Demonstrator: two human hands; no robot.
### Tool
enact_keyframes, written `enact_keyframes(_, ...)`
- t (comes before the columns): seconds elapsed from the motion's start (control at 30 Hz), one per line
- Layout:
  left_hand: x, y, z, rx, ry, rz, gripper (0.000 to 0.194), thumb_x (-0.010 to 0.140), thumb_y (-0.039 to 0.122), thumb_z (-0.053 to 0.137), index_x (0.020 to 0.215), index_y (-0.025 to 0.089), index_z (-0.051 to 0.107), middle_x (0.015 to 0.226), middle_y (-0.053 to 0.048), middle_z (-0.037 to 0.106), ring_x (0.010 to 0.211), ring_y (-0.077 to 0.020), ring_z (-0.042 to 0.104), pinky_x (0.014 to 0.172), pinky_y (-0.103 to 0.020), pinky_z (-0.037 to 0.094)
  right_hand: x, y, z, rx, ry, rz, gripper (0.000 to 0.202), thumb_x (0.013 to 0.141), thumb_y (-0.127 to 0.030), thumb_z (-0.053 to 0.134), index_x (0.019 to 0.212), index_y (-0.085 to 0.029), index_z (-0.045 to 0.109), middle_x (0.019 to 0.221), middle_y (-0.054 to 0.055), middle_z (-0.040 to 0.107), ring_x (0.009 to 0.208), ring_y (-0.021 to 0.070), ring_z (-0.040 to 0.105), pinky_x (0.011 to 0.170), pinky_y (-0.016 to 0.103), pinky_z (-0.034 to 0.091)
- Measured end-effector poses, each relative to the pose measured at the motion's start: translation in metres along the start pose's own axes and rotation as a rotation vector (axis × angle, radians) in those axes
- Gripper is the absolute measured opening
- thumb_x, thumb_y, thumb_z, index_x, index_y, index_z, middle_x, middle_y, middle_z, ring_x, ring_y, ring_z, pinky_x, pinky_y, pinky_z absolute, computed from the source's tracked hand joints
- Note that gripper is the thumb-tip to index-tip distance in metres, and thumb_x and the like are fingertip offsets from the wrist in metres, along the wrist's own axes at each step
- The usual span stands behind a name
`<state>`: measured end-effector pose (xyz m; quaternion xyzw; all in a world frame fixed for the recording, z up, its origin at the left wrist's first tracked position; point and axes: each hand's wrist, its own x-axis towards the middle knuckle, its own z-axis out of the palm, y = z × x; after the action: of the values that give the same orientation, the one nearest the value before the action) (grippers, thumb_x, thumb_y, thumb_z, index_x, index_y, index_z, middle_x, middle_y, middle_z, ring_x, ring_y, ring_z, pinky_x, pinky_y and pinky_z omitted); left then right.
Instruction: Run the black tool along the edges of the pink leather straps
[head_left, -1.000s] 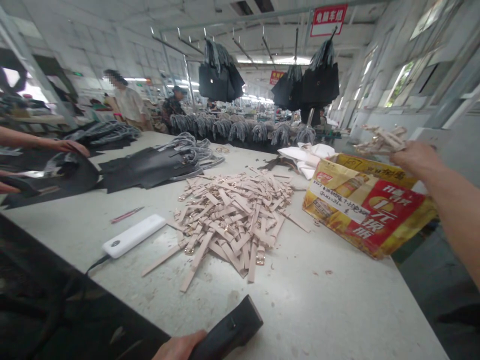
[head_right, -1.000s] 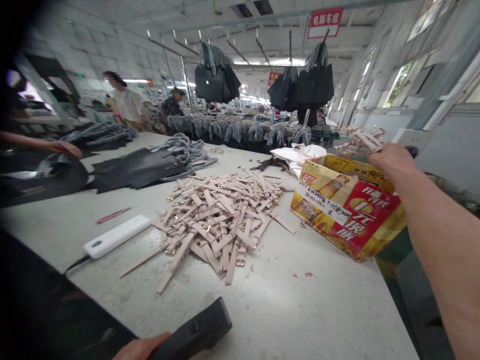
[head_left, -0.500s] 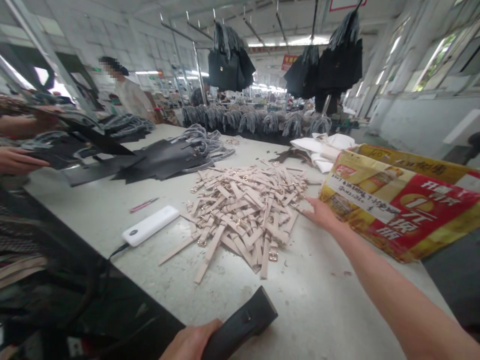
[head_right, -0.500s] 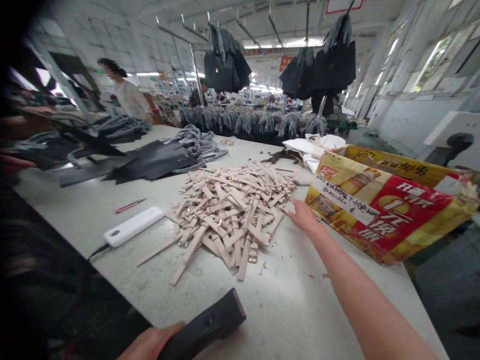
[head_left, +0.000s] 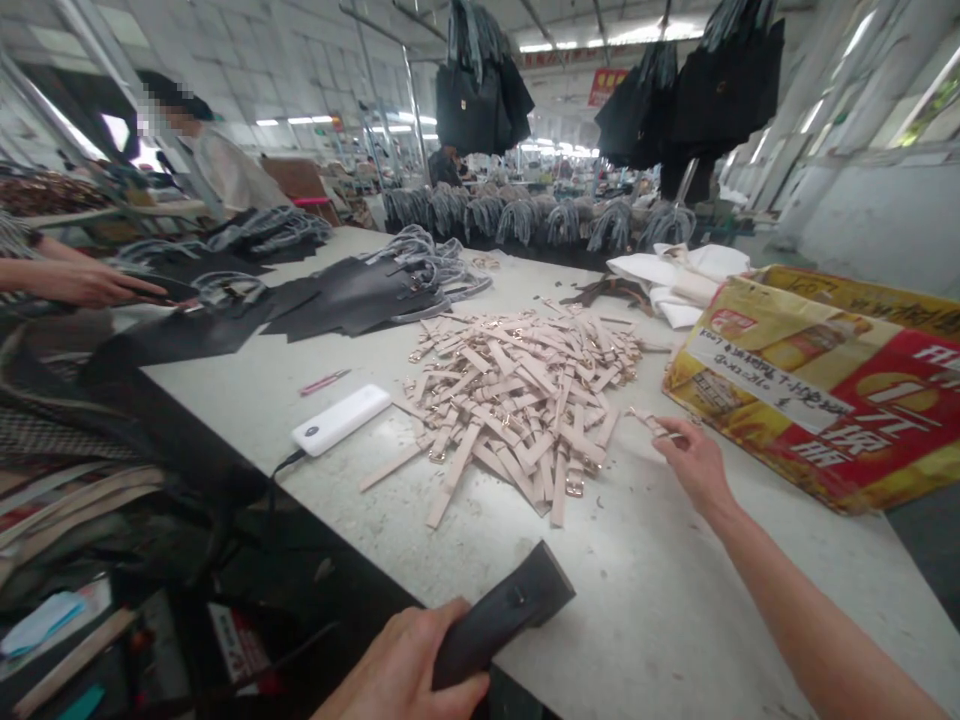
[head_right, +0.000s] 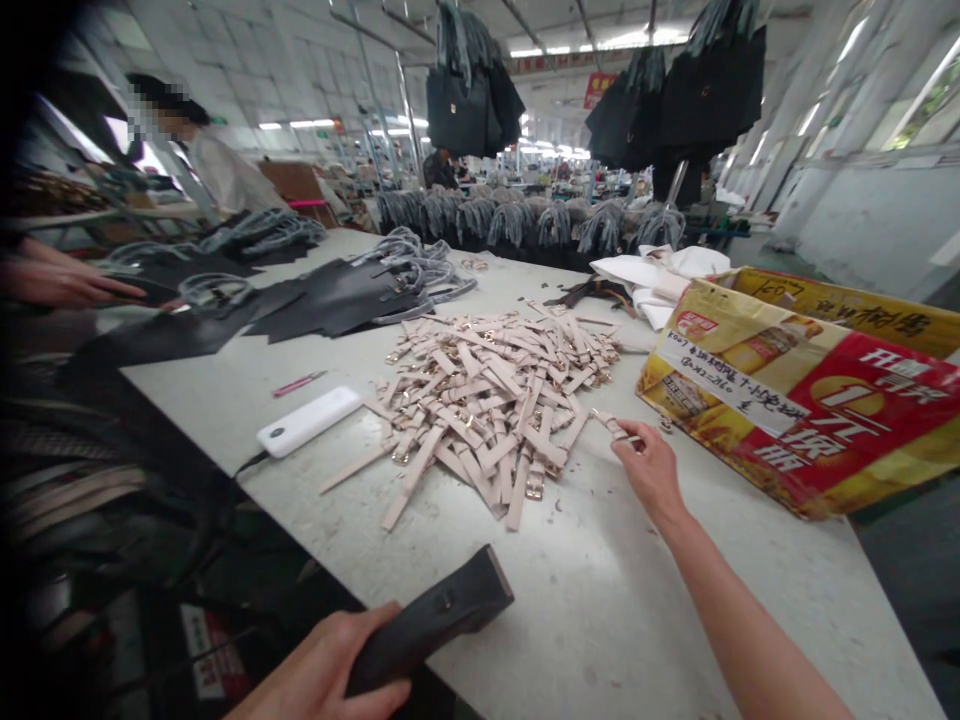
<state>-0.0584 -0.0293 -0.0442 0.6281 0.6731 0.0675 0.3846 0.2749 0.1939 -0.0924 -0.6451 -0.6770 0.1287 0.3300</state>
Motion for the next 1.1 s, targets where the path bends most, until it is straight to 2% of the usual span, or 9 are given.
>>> enact_keyframes(0.03,-0.001,0.002,-0.001,0.013,0.004,0.009,0.04,0.076,0.039,0.053,0.111,0.022,0.061,0.096,-0.002,0.065,0.09,-0.0195,0.059,0.08,-0.024,0.043,-0.019,-0.004,-0.003,0.035,-0.035,-0.011,0.032,0.079,-0.03,0.052,0.107,-0.016,0.06,0.095,0.006,0.063,0.076,0.0181,0.059,0.073,0.033,0.048)
enact_keyframes(0.17,-0.001,0.006,-0.003,0.059,0.012,0.047,0.035,0.078,0.039,0.051,0.107,0.02,0.062,0.088,-0.001,0.067,0.083,-0.0182,0.06,0.072,-0.023,0.043,-0.099,-0.031,-0.001,0.21,-0.344,-0.186,0.028,0.074,-0.021,0.051,0.1,-0.021,0.062,0.096,0.004,0.062,0.079,0.0176,0.058,0.069,0.029,0.046)
enact_keyframes(0.23,-0.002,0.006,-0.004,0.085,0.015,0.051,0.036,0.079,0.039,0.051,0.108,0.02,0.062,0.087,-0.001,0.067,0.081,-0.018,0.06,0.071,-0.024,0.042,-0.128,-0.042,0.004,0.207,-0.416,-0.272,0.029,0.073,-0.016,0.049,0.098,-0.021,0.061,0.094,0.004,0.062,0.083,0.0181,0.057,0.073,0.03,0.046)
enact_keyframes(0.3,-0.003,0.006,-0.005,0.119,0.016,0.039,0.038,0.078,0.042,0.051,0.109,0.02,0.061,0.086,-0.001,0.066,0.08,-0.0182,0.06,0.071,-0.025,0.042,-0.145,-0.049,0.008,0.166,-0.424,-0.342,0.027,0.073,-0.015,0.051,0.098,-0.021,0.061,0.094,0.005,0.061,0.086,0.0196,0.056,0.077,0.032,0.045)
enact_keyframes(0.4,-0.004,0.006,-0.006,0.159,0.001,0.026,0.041,0.078,0.045,0.051,0.108,0.02,0.061,0.086,-0.002,0.065,0.081,-0.0187,0.059,0.072,-0.026,0.042,-0.153,-0.05,0.01,0.122,-0.407,-0.391,0.02,0.079,-0.021,0.054,0.097,-0.021,0.062,0.095,0.007,0.061,0.088,0.0208,0.056,0.077,0.033,0.045)
enact_keyframes(0.57,-0.001,0.014,-0.008,0.231,-0.024,0.063,0.037,0.078,0.047,0.05,0.105,0.023,0.061,0.088,-0.004,0.064,0.086,-0.0209,0.059,0.077,-0.029,0.043,-0.152,-0.044,0.01,0.157,-0.443,-0.377,0.017,0.083,-0.024,0.054,0.095,-0.023,0.066,0.091,0.006,0.061,0.085,0.019,0.056,0.075,0.032,0.045)
enact_keyframes(0.77,0.013,0.033,-0.008,0.33,-0.058,0.13,0.03,0.081,0.044,0.046,0.093,0.02,0.062,0.08,-0.004,0.064,0.076,-0.0192,0.061,0.069,-0.025,0.043,-0.154,-0.045,0.011,0.204,-0.449,-0.334,0.017,0.084,-0.026,0.054,0.095,-0.023,0.067,0.087,0.005,0.061,0.083,0.019,0.057,0.074,0.032,0.045)
enact_keyframes(0.97,0.03,0.046,-0.011,0.25,-0.079,0.142,0.033,0.08,0.046,0.046,0.089,0.018,0.061,0.079,-0.004,0.066,0.072,-0.0181,0.061,0.06,-0.023,0.041,-0.151,-0.05,0.006,0.202,-0.486,-0.318,0.02,0.082,-0.02,0.054,0.096,-0.024,0.067,0.084,0.005,0.06,0.082,0.0184,0.056,0.073,0.032,0.044)
enact_keyframes(1.1,0.03,0.052,-0.014,0.185,-0.109,0.106,0.031,0.08,0.042,0.045,0.088,0.017,0.062,0.073,-0.001,0.066,0.067,-0.016,0.06,0.057,-0.022,0.041,-0.152,-0.049,0.004,0.147,-0.483,-0.329,0.024,0.08,-0.017,0.053,0.097,-0.025,0.068,0.083,0.004,0.06,0.08,0.0187,0.055,0.072,0.032,0.044)
